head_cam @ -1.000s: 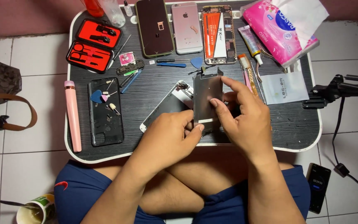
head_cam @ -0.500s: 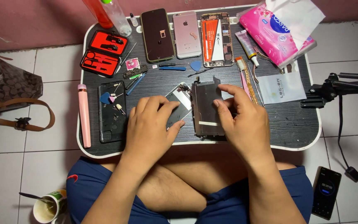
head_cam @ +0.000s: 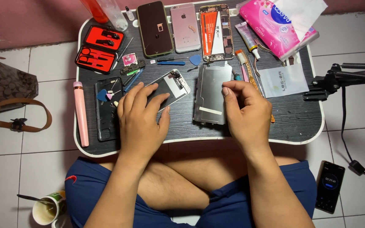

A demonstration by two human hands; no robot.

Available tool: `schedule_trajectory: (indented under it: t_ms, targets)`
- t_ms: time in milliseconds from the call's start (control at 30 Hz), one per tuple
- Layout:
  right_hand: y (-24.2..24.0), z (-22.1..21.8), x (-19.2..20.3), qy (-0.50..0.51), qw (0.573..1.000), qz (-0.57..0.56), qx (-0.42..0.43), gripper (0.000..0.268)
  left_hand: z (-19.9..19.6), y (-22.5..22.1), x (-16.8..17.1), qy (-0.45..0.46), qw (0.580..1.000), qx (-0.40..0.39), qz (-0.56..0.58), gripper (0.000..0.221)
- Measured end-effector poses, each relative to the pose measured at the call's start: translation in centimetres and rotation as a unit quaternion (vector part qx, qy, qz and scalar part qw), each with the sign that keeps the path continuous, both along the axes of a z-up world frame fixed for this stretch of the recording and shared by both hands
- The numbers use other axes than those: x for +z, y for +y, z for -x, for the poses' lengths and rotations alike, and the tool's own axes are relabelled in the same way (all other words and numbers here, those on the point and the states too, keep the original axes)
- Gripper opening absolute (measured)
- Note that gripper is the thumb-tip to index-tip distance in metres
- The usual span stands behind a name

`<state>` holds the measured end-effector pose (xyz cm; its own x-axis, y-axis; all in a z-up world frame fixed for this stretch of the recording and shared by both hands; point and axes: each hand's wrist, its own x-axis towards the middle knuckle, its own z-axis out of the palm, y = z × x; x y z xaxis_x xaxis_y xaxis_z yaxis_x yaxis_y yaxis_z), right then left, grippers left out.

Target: Disassembling a smartphone and cleaning its internal components using a screwdriver and a brush.

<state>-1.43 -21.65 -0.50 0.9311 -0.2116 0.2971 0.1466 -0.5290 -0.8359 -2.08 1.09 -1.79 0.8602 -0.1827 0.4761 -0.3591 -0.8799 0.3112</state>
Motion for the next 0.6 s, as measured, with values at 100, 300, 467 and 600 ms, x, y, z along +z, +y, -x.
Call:
schedule_trajectory:
  t_ms: [100, 300, 467, 600]
  targets:
    - [0.9, 0.2, -0.1, 0.012, 0.993, -0.115, 0.029, 0.014, 0.5, -0.5, 0.0, -0.033, 0.997, 0.001, 0.069, 0.022]
    - [1.5, 0.5, -0.1, 0.016, 0.999, -0.037, 0.031, 0.013, 1.6, -0.2, -1.1, -0.036, 0.994, -0.008, 0.107, 0.028]
    - [0.4, 1.3, 0.1, 0.023, 0.995, 0.102, 0.011, 0.01, 2.0, -0.6, -1.3, -0.046, 0.994, -0.041, 0.091, 0.017]
    - [0.7, 1.5, -0.1, 0.062, 0.998, 0.007, 0.003, 0.01, 2.4, -1.4, -1.7, -0.056, 0.991, -0.05, 0.11, 0.026]
